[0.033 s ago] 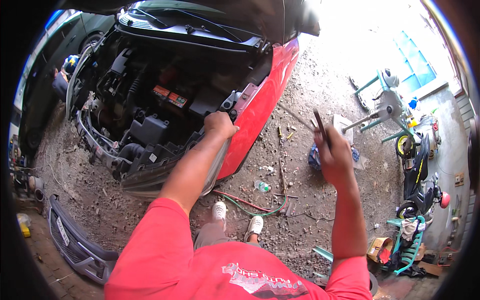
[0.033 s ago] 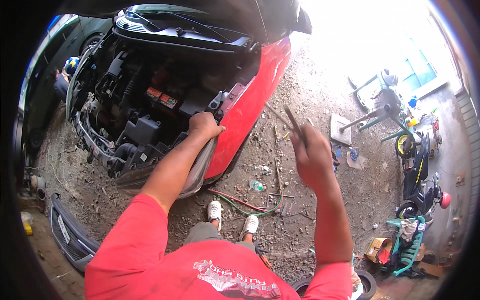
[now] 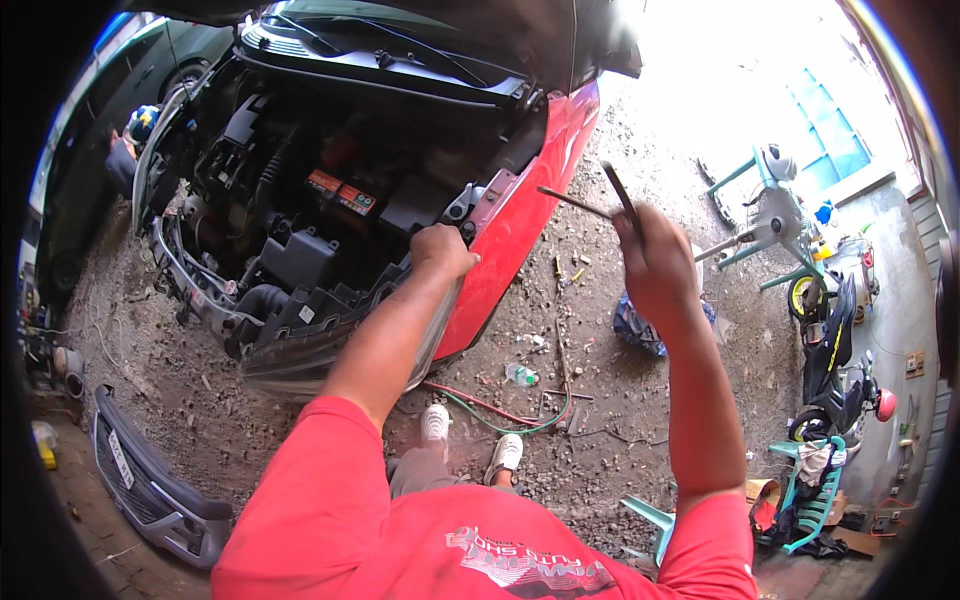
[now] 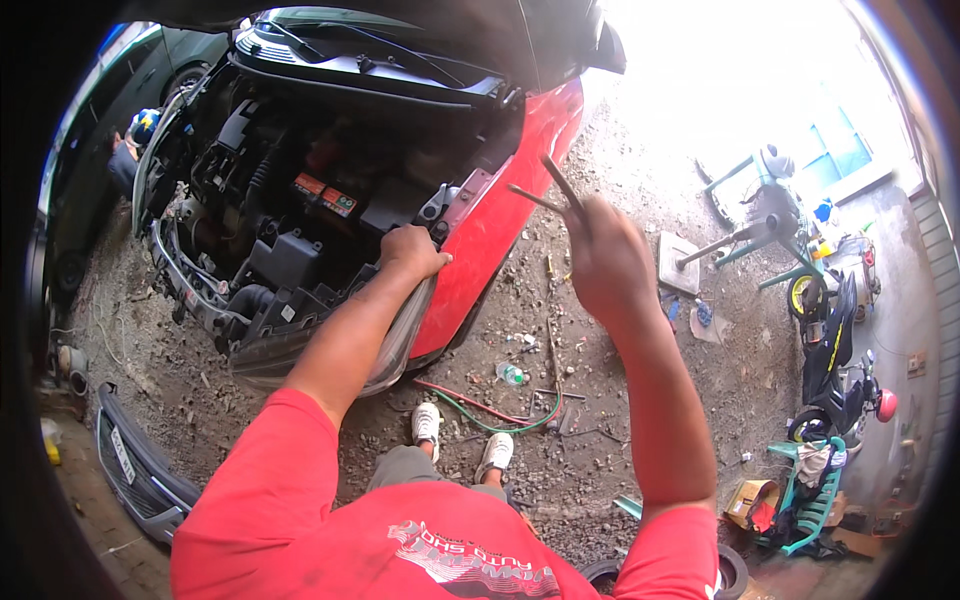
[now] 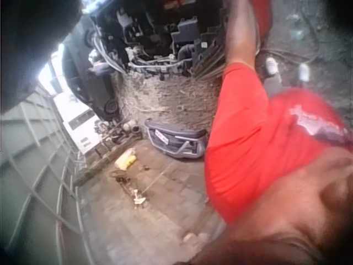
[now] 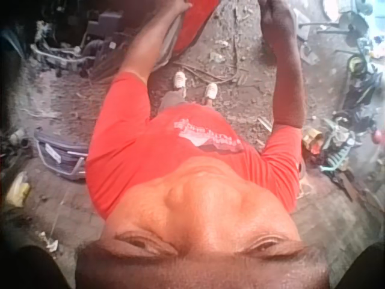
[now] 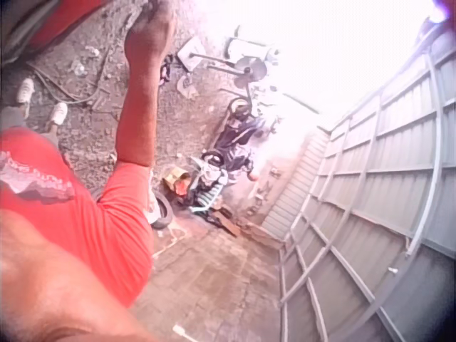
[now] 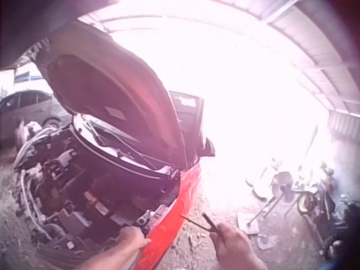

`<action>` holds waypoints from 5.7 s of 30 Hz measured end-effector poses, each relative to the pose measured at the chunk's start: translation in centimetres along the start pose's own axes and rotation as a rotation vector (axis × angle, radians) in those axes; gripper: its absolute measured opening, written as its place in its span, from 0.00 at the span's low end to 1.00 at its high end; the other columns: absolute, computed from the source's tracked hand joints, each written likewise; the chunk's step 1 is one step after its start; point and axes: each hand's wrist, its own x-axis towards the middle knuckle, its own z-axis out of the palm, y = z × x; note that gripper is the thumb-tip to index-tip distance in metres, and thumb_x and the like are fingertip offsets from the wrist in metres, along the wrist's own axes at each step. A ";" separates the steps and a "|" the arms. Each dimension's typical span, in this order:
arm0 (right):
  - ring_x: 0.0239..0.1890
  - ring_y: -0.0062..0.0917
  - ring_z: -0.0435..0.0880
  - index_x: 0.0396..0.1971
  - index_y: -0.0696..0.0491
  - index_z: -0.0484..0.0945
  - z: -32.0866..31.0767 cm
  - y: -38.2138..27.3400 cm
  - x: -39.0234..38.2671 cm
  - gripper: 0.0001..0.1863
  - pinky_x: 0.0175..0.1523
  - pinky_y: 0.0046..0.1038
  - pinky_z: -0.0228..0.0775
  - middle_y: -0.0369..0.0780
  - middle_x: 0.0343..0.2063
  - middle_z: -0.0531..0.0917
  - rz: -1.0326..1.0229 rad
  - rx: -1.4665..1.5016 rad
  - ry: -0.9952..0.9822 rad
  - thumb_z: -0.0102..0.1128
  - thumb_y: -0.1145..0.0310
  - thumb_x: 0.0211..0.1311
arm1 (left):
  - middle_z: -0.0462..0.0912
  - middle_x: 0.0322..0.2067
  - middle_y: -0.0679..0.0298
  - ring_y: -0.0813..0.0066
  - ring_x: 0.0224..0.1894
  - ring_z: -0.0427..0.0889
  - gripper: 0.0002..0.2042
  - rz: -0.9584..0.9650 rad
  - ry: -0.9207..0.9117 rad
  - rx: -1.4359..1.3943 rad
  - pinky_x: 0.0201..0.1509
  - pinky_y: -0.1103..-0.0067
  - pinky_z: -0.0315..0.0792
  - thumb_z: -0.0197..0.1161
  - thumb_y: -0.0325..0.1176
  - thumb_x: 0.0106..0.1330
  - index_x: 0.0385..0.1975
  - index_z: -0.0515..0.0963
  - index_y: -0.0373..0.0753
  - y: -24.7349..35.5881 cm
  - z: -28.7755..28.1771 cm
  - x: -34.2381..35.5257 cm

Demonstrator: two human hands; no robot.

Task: The person uses a T-handle wrench to tighten a bolt on the red car's fender near the headlight, then presses down on a new silver hood panel to align it with the front fender and headlight assembly.

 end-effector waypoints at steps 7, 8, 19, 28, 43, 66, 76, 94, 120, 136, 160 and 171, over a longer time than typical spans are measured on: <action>0.42 0.55 0.84 0.40 0.58 0.80 6.8 -4.3 11.9 0.11 0.49 0.49 0.74 0.56 0.35 0.85 -0.111 -0.090 -0.187 0.55 0.65 0.73 | 0.91 0.45 0.55 0.61 0.49 0.90 0.29 -0.011 -0.003 -0.044 0.53 0.69 0.83 0.76 0.61 0.55 0.43 0.89 0.39 -0.6 0.2 0.1; 0.42 0.55 0.84 0.40 0.57 0.80 7.6 -4.1 12.6 0.11 0.49 0.49 0.74 0.56 0.35 0.85 -0.133 -0.147 -0.175 0.55 0.65 0.73 | 0.91 0.45 0.55 0.61 0.49 0.90 0.29 -0.008 0.001 -0.059 0.53 0.69 0.83 0.76 0.61 0.55 0.43 0.89 0.39 -0.5 0.5 0.3; 0.41 0.40 0.89 0.37 0.54 0.88 9.5 -3.2 17.3 0.10 0.47 0.38 0.82 0.46 0.36 0.89 -0.269 -0.366 -0.190 0.60 0.69 0.64 | 0.91 0.43 0.56 0.61 0.49 0.90 0.29 -0.029 0.002 -0.076 0.52 0.69 0.83 0.76 0.61 0.54 0.42 0.89 0.40 -0.6 1.2 0.4; 0.43 0.38 0.90 0.36 0.52 0.91 10.1 -2.7 20.8 0.10 0.48 0.35 0.84 0.43 0.37 0.90 -0.635 -0.666 -0.307 0.60 0.69 0.63 | 0.91 0.41 0.55 0.59 0.47 0.90 0.30 -0.061 0.107 0.003 0.52 0.67 0.82 0.79 0.62 0.48 0.38 0.90 0.39 -0.9 0.9 -0.3; 0.33 0.36 0.91 0.37 0.57 0.88 10.5 -4.0 25.4 0.13 0.37 0.37 0.84 0.46 0.36 0.91 -0.281 -0.531 -0.646 0.55 0.69 0.69 | 0.90 0.41 0.52 0.56 0.47 0.90 0.34 -0.104 0.085 0.038 0.52 0.66 0.83 0.80 0.65 0.45 0.39 0.89 0.37 0.7 0.2 -0.5; 0.41 0.37 0.82 0.17 0.50 0.80 13.7 -0.4 19.7 0.13 0.55 0.43 0.68 0.33 0.25 0.83 -1.067 0.277 0.212 0.76 0.60 0.48 | 0.91 0.39 0.53 0.58 0.44 0.91 0.31 -0.119 0.028 0.022 0.50 0.68 0.83 0.79 0.63 0.47 0.37 0.90 0.38 0.9 -0.2 -0.1; 0.70 0.51 0.71 0.53 0.59 0.81 17.8 -1.0 14.5 0.27 0.75 0.47 0.59 0.56 0.71 0.67 -0.684 0.605 0.531 0.70 0.51 0.66 | 0.91 0.38 0.53 0.57 0.43 0.91 0.32 -0.145 0.042 0.023 0.49 0.67 0.84 0.79 0.63 0.47 0.37 0.89 0.38 0.8 0.1 -0.3; 0.24 0.28 0.83 0.39 0.61 0.82 14.4 2.3 22.8 0.20 0.46 0.43 0.84 0.42 0.30 0.85 0.015 1.255 -0.755 0.55 0.56 0.77 | 0.83 0.20 0.65 0.64 0.27 0.87 0.03 0.879 0.766 -0.129 0.40 0.68 0.78 0.59 0.31 0.61 0.26 0.77 0.46 13.4 6.4 1.6; 0.31 0.29 0.87 0.49 0.63 0.82 12.9 3.2 21.9 0.24 0.46 0.36 0.86 0.44 0.28 0.85 0.004 1.236 -0.616 0.51 0.55 0.78 | 0.87 0.33 0.45 0.44 0.42 0.87 0.23 -0.138 0.392 -0.266 0.49 0.60 0.80 0.62 0.54 0.71 0.32 0.88 0.36 -3.0 2.6 5.1; 0.25 0.35 0.86 0.48 0.60 0.79 13.0 1.7 21.6 0.22 0.30 0.35 0.79 0.46 0.27 0.85 0.184 1.313 -0.492 0.50 0.54 0.80 | 0.87 0.29 0.46 0.48 0.37 0.88 0.34 -0.201 0.223 -0.455 0.46 0.61 0.80 0.66 0.69 0.60 0.29 0.88 0.36 -2.2 3.0 3.8; 0.36 0.49 0.89 0.47 0.53 0.82 7.1 -1.9 20.8 0.14 0.45 0.49 0.79 0.52 0.31 0.87 -0.487 -0.059 -0.088 0.57 0.61 0.69 | 0.90 0.43 0.53 0.55 0.50 0.88 0.34 -0.019 0.137 -0.252 0.57 0.64 0.80 0.78 0.66 0.44 0.39 0.90 0.40 -1.4 1.8 1.9; 0.36 0.31 0.88 0.50 0.53 0.83 8.9 -0.4 22.6 0.20 0.42 0.38 0.83 0.43 0.33 0.87 -1.222 -0.678 0.005 0.53 0.52 0.76 | 0.90 0.43 0.54 0.56 0.50 0.88 0.34 -0.026 0.140 -0.272 0.56 0.66 0.80 0.77 0.66 0.44 0.39 0.90 0.41 -2.1 2.1 1.5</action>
